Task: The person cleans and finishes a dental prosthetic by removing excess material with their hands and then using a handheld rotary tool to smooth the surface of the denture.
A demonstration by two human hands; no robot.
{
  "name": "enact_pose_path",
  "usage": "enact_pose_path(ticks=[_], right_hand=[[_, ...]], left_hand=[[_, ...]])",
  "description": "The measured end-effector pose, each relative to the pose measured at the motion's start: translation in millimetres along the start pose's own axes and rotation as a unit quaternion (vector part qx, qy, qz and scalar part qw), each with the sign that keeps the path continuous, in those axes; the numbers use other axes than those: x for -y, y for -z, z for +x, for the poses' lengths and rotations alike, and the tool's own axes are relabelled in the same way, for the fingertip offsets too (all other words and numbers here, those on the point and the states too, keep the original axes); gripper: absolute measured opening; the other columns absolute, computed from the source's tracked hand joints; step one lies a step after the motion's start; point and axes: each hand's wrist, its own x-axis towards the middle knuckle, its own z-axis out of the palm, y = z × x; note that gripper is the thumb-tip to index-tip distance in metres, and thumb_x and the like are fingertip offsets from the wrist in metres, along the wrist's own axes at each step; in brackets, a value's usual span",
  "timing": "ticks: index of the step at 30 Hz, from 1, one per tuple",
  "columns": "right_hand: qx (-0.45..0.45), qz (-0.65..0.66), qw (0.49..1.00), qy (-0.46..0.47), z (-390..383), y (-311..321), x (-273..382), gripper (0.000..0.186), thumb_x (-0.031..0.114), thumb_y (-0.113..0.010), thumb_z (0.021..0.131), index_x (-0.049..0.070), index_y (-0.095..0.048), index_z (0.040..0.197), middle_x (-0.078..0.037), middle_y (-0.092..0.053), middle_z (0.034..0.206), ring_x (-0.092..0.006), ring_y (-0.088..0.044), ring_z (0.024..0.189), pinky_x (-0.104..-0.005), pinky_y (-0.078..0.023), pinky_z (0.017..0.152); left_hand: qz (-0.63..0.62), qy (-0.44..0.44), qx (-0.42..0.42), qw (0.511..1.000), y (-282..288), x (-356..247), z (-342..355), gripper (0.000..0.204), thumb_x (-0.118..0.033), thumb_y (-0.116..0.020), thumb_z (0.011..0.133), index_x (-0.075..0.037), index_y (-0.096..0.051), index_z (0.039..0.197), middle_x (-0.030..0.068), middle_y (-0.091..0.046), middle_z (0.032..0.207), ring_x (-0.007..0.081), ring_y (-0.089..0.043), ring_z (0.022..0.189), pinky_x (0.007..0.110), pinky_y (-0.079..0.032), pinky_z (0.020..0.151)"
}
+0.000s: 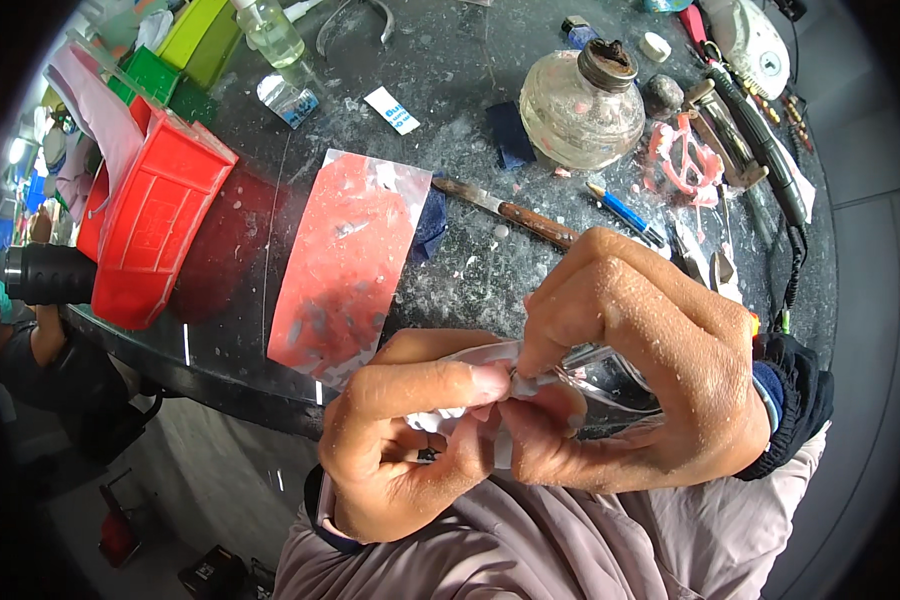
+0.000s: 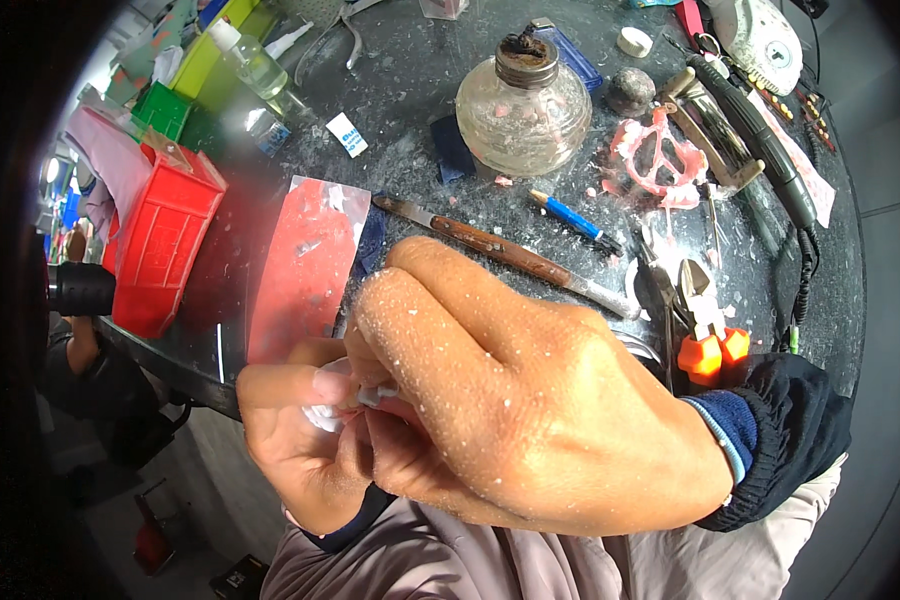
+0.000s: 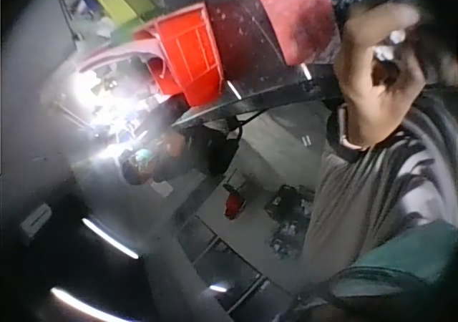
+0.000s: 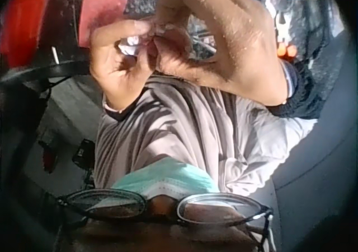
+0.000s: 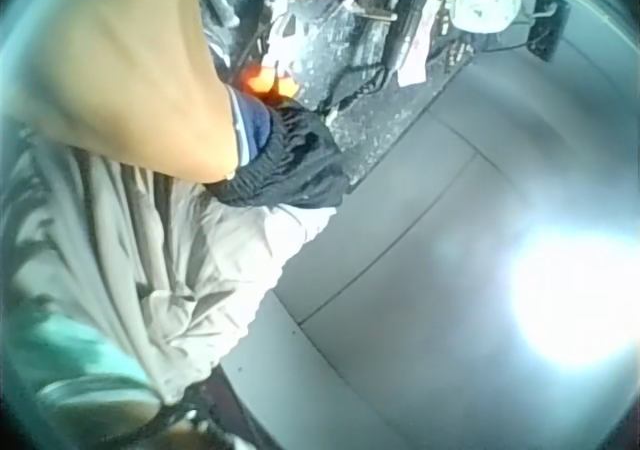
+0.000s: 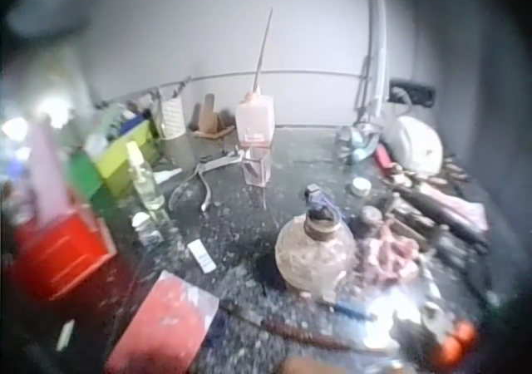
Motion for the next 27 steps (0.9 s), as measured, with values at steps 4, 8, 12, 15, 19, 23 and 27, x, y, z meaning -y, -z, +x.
enact_pose_path(ticks=[4,8,12,15,19,23,27], right_hand=[[-0.011,-0.002,1.0,-0.003,1,-1,3,0.025,0.0,-0.073,0.057,-0.001,-0.056,0.075,-0.009,-0.056,0.069,-0.0197,-0.056,0.061,-0.0273,-0.046,0.053],[-0.014,-0.005,1.0,-0.005,-1,-2,4,0.026,0.001,-0.072,0.055,-0.002,-0.056,0.076,-0.009,-0.056,0.069,-0.0195,-0.056,0.061,-0.0273,-0.045,0.053],[-0.022,-0.011,1.0,-0.001,-2,-4,3,0.027,0.001,-0.07,0.054,-0.002,-0.057,0.077,-0.009,-0.056,0.069,-0.0198,-0.056,0.061,-0.0279,-0.046,0.053],[-0.013,-0.019,1.0,-0.007,-1,-2,4,0.027,0.0,-0.07,0.053,-0.002,-0.057,0.077,-0.009,-0.057,0.068,-0.0202,-0.056,0.06,-0.0286,-0.046,0.053],[-0.009,-0.03,1.0,-0.003,0,-4,7,0.027,0.0,-0.07,0.053,-0.002,-0.058,0.077,-0.008,-0.057,0.067,-0.0206,-0.057,0.06,-0.0299,-0.049,0.054],[-0.045,-0.061,0.997,0.012,-3,-3,18,0.028,-0.001,-0.072,0.051,0.0,-0.059,0.077,-0.01,-0.059,0.068,-0.0198,-0.059,0.061,-0.0302,-0.053,0.058],[-0.058,-0.015,0.998,0.015,-4,-8,26,0.028,0.002,-0.078,0.055,0.0,-0.06,0.076,-0.011,-0.057,0.07,-0.0188,-0.06,0.061,-0.0301,-0.055,0.059]], left_hand=[[0.016,0.005,0.003,1.0,2,-4,1,0.025,-0.001,-0.061,0.081,0.002,-0.051,0.104,0.0222,-0.059,0.1,0.0194,-0.061,0.085,0.026,-0.049,0.068],[0.022,0.003,0.002,1.0,2,-5,2,0.025,0.002,-0.06,0.08,0.002,-0.051,0.104,0.023,-0.059,0.1,0.0215,-0.062,0.085,0.028,-0.05,0.069],[0.071,0.003,0.024,0.997,2,-4,2,0.031,-0.01,-0.063,0.081,-0.001,-0.042,0.102,0.0201,-0.057,0.094,0.0133,-0.051,0.074,0.023,-0.041,0.064],[0.015,-0.002,0.001,1.0,3,-3,2,0.025,0.002,-0.059,0.08,0.002,-0.051,0.104,0.0234,-0.059,0.1,0.0235,-0.062,0.087,0.03,-0.051,0.07],[-0.011,-0.01,-0.024,1.0,4,-2,0,0.022,-0.001,-0.06,0.082,0.0,-0.05,0.101,0.0239,-0.058,0.1,0.0258,-0.062,0.088,0.031,-0.051,0.07],[-0.031,-0.048,-0.008,0.998,5,-1,4,0.024,-0.004,-0.062,0.082,0.0,-0.048,0.101,0.0253,-0.058,0.101,0.0278,-0.063,0.087,0.032,-0.052,0.07],[-0.066,-0.077,0.002,0.995,10,-4,6,0.021,-0.005,-0.062,0.082,0.001,-0.048,0.098,0.0296,-0.056,0.1,0.0311,-0.063,0.086,0.032,-0.054,0.07]])
